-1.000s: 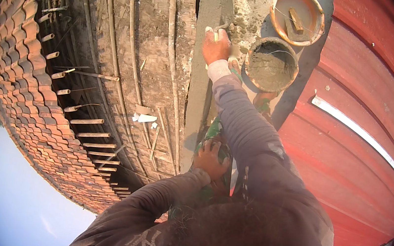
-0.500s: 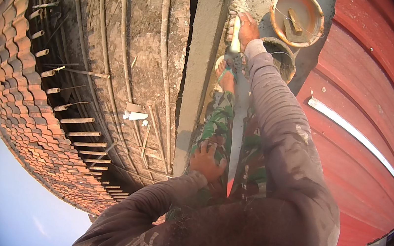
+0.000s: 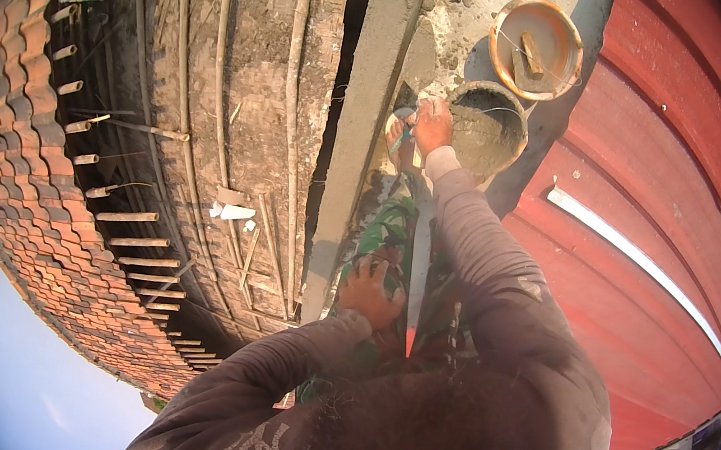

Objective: The person applies cement along the edge of a roof using a trowel and smooths it over a white trim piece.

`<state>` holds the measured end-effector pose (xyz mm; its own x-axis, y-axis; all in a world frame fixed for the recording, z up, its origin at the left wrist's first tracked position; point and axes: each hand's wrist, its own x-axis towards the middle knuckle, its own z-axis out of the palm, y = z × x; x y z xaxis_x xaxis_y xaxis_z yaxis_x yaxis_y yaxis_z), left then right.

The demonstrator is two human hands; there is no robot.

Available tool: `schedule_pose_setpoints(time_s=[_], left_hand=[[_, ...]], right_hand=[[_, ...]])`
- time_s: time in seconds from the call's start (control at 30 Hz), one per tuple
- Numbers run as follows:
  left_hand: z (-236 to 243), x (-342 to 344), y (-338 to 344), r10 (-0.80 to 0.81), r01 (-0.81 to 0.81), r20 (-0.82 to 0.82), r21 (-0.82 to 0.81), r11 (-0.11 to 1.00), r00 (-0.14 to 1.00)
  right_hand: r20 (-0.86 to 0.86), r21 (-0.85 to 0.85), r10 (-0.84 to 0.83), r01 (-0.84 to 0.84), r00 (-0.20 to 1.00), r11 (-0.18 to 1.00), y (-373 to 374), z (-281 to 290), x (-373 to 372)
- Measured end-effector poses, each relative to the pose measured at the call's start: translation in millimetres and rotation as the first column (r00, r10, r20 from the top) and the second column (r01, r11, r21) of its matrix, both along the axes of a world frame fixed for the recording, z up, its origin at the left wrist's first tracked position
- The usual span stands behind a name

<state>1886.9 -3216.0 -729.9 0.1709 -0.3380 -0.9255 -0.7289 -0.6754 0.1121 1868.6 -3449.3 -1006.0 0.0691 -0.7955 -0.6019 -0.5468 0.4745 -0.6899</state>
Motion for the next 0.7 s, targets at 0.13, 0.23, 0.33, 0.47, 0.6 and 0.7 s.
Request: schedule_pose_setpoints(time_s=[0.13,0.23,0.33,0.47,0.6,0.7], left_hand=[[2,-2,2,0.037,-0.037,0.009,0.015,0.999,0.999],[-1,-1,6,0.041,-0.041,0.009,0.008,0.999,0.999],[-1,-1,8,0.059,-0.059,0.011,0.008,0.998,0.998],[0,0,8,0.085,-0.085,0.002,0.013,0.996,0.996],[-1,-2,10,0.112,-0.112,-0.009,0.003,0.994,0.994],[-4,-3,16,0.128,-0.128,-0.013,-0.044,0.991,0.992]], right_hand=[[-0.286,-0.021,0.226,-0.242,0.931,0.970,-92,56,31],[-0.387,0.010,0.307,-0.329,0.870,0.944,-117,52,51],[-0.380,0.072,0.454,-0.464,0.806,0.883,-99,57,61],[-0.353,0.078,0.605,-0.621,0.714,0.780,-80,70,42],[-0.530,-0.081,0.576,-0.713,0.623,0.696,-149,58,20],[-0.641,-0.189,0.516,-0.769,0.568,0.611,-218,32,13]])
